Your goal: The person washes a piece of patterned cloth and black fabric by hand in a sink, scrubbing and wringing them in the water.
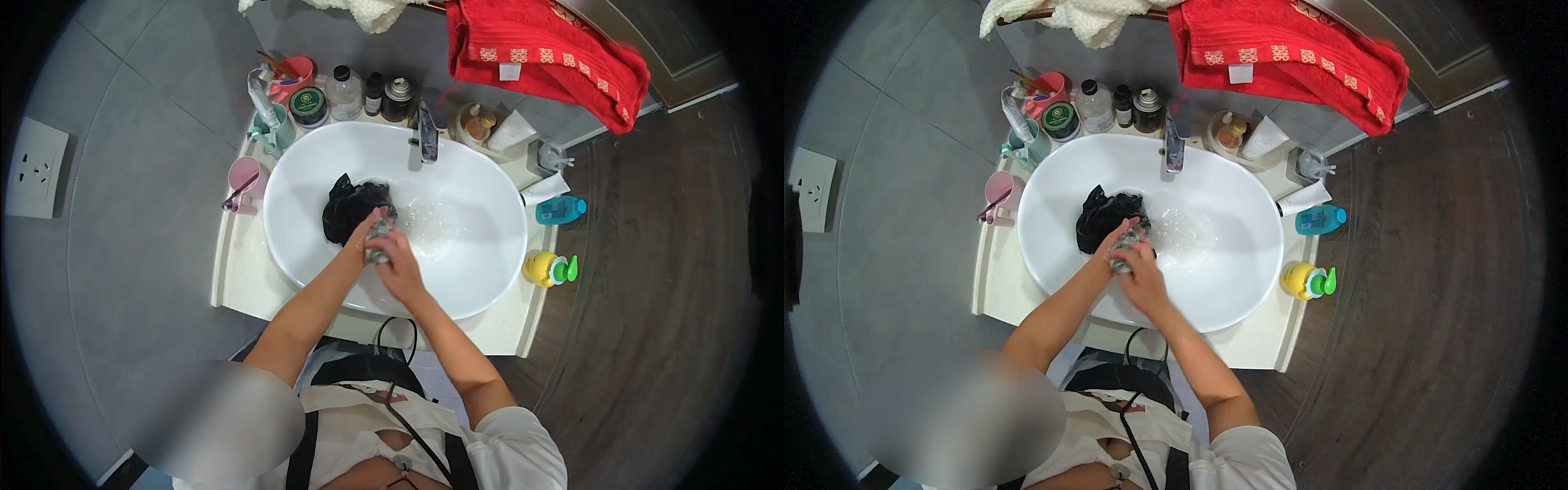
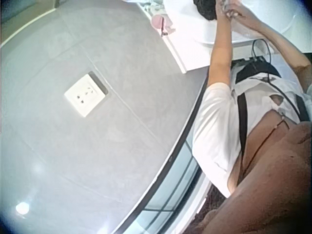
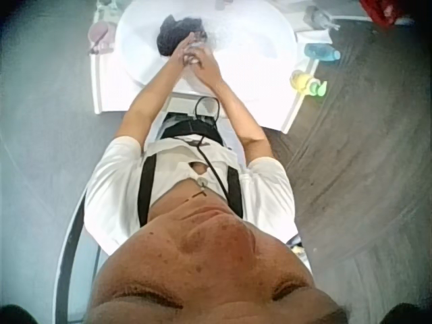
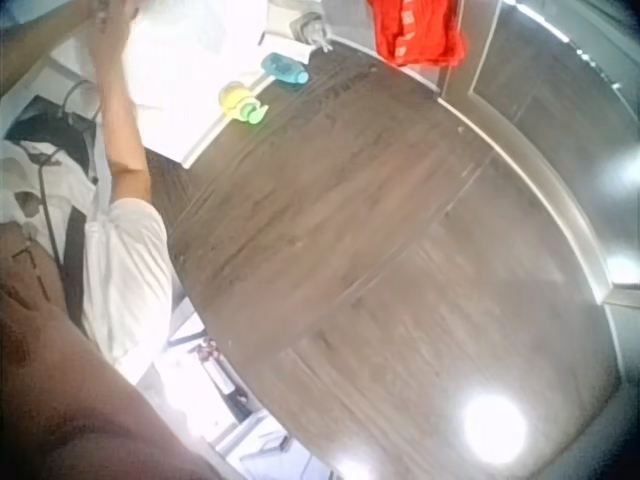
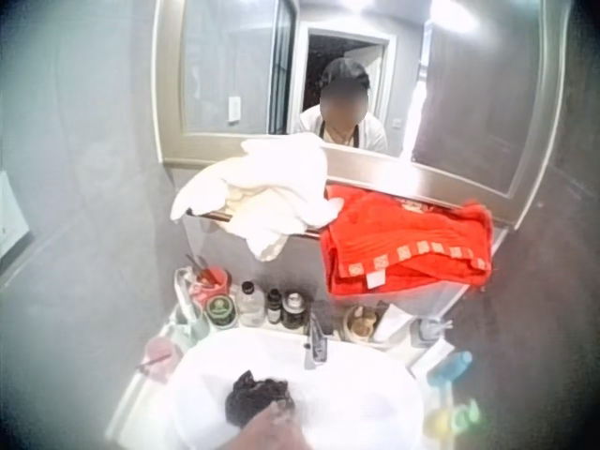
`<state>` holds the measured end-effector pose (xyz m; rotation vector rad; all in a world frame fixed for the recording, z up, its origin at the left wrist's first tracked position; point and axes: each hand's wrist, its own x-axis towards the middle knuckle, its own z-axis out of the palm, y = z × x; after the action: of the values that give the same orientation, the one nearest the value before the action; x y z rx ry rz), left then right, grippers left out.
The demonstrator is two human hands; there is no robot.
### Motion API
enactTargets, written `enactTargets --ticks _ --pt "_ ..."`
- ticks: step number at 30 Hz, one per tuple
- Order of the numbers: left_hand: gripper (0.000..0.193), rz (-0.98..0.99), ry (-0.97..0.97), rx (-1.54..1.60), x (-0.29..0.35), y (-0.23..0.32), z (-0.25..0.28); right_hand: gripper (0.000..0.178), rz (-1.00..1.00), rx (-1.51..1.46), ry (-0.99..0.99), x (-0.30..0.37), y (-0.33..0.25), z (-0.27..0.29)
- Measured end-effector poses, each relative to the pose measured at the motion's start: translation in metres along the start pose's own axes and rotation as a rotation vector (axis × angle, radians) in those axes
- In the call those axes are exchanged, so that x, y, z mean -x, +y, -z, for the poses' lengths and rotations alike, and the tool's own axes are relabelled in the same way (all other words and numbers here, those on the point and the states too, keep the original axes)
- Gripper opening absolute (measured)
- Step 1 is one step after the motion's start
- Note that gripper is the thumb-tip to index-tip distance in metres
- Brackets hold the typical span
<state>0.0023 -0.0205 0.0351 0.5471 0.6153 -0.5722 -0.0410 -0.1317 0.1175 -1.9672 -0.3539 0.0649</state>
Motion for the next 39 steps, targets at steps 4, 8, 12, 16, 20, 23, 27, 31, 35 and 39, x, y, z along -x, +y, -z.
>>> enactTargets --ticks 4,8,12,16,20,23,27,31,35,39 --pt "0.034 -0.058 -0.067 -0.106 -0.011 0.004 0.011 0.018 -0.086 0.107 0.037 0.003 -0.023 -0.008" --pt "0.029 -0.004 0.157 -0.02 0.005 -0.008 -0.042 0.016 -0.181 0.248 0.316 -0.015 0.041 -0.006" --pt "0.025 -0.068 0.18 -0.061 0.002 -0.01 -0.042 0.014 -0.143 0.283 0.446 -0.029 0.046 -0.008" --pt "0.024 0.093 -0.454 0.428 -0.025 -0.026 0.021 0.017 0.096 0.14 0.438 -0.035 -0.02 -0.029" --pt "0.024 0.066 0.302 -0.311 0.025 -0.029 -0.053 0.016 -0.122 0.305 0.435 -0.03 0.077 0.008" --pt "0.025 -0.079 0.193 -0.406 0.015 -0.028 -0.036 0.015 -0.194 0.396 0.282 -0.018 0.092 0.021" --pt "0.027 -0.277 0.174 -0.229 0.005 -0.017 -0.009 0.013 -0.185 0.424 0.344 -0.009 0.114 0.033" --pt "0.03 -0.306 0.323 -0.179 0.006 -0.002 0.001 0.019 -0.284 0.54 0.475 0.0 0.143 0.027" --pt "0.033 -0.229 0.309 -0.138 0.003 -0.004 0.017 0.031 -0.103 0.53 0.03 0.004 0.125 0.008" --pt "0.033 -0.188 0.311 -0.146 0.002 -0.003 0.018 0.032 -0.327 0.619 0.234 -0.003 0.13 0.016"
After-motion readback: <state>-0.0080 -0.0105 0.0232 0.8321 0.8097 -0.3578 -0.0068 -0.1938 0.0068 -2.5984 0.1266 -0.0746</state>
